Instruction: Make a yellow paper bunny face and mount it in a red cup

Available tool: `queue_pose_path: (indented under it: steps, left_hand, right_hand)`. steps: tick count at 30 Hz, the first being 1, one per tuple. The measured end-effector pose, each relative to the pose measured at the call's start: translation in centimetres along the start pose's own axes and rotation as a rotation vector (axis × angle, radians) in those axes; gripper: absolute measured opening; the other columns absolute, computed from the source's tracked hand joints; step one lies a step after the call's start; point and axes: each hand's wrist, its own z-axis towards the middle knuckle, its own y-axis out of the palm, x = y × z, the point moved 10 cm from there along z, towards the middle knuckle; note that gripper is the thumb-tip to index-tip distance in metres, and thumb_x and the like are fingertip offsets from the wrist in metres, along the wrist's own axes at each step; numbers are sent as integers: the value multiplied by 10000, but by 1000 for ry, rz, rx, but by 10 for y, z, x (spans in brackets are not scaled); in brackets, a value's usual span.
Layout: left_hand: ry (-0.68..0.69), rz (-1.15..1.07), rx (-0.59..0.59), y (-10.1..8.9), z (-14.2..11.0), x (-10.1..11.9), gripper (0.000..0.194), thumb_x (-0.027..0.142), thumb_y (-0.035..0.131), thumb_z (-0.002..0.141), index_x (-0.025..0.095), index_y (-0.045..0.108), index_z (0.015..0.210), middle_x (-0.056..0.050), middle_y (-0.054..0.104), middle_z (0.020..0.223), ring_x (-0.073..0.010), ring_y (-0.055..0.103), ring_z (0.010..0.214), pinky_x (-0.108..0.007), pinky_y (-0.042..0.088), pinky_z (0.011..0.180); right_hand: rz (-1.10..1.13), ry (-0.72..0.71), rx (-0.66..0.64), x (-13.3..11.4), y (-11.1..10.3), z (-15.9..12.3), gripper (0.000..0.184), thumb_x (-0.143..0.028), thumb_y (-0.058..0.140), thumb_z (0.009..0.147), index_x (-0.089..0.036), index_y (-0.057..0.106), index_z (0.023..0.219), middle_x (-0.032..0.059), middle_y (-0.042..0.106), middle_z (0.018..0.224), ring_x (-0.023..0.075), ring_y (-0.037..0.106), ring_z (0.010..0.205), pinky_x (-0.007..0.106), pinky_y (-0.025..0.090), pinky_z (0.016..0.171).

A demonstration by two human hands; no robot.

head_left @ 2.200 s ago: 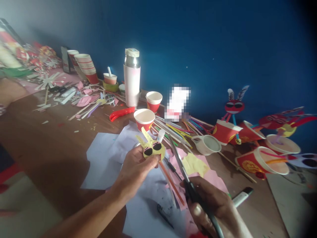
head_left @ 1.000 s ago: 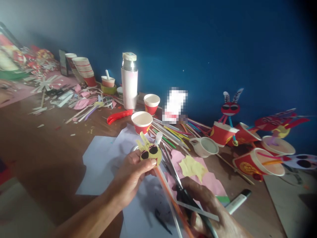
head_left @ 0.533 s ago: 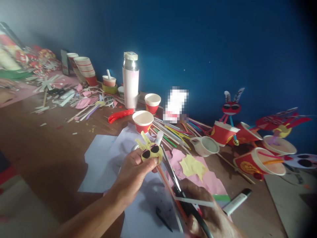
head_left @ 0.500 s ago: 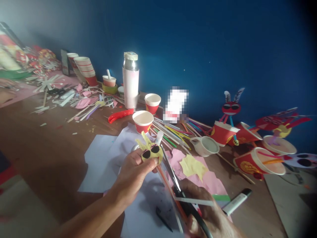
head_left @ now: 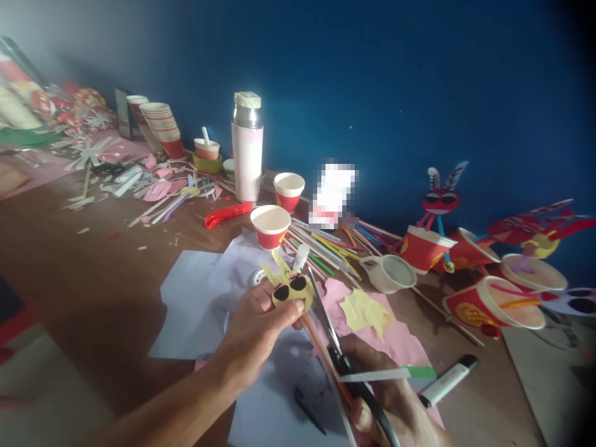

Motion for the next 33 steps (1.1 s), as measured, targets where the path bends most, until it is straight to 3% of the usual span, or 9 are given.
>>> queue_pose_path:
  steps: [6,14,28,33]
  left_hand:
    - [13,-9,-6,0,1,-1,71,229,632,733,161,616,720,17,608,644,-94,514,603,-199,408,572]
    - [4,9,-15,0,1,-2,78,238,631,735,161,632,744,10,600,677,-102,514,625,-207,423,586]
    - [-10,-3,-3,-1,1,-3,69,224,649,713,159,642,733,8,609,665,-104,519,614,-212,422,582]
    - [-22,2,7,-2,1,-5,86,242,654,716,160,642,735,-4,619,676,-121,535,631,-233,435,598]
  right_hand:
    - [24,-26,-32,1,1,-1,554,-631,582,766,-205,547,1118,40,571,817,171,514,687,273,477,604]
    - [49,25,-42,1,5,-3,590,-715,544,735,-211,559,1041,17,519,773,154,463,649,259,442,572]
    - [110,23,3,4,3,-1,554,-666,612,721,-209,569,1031,19,544,751,157,483,642,269,466,580]
    - [74,0,-12,4,4,0,483,-667,578,748,-200,573,869,28,536,753,153,483,629,271,473,571]
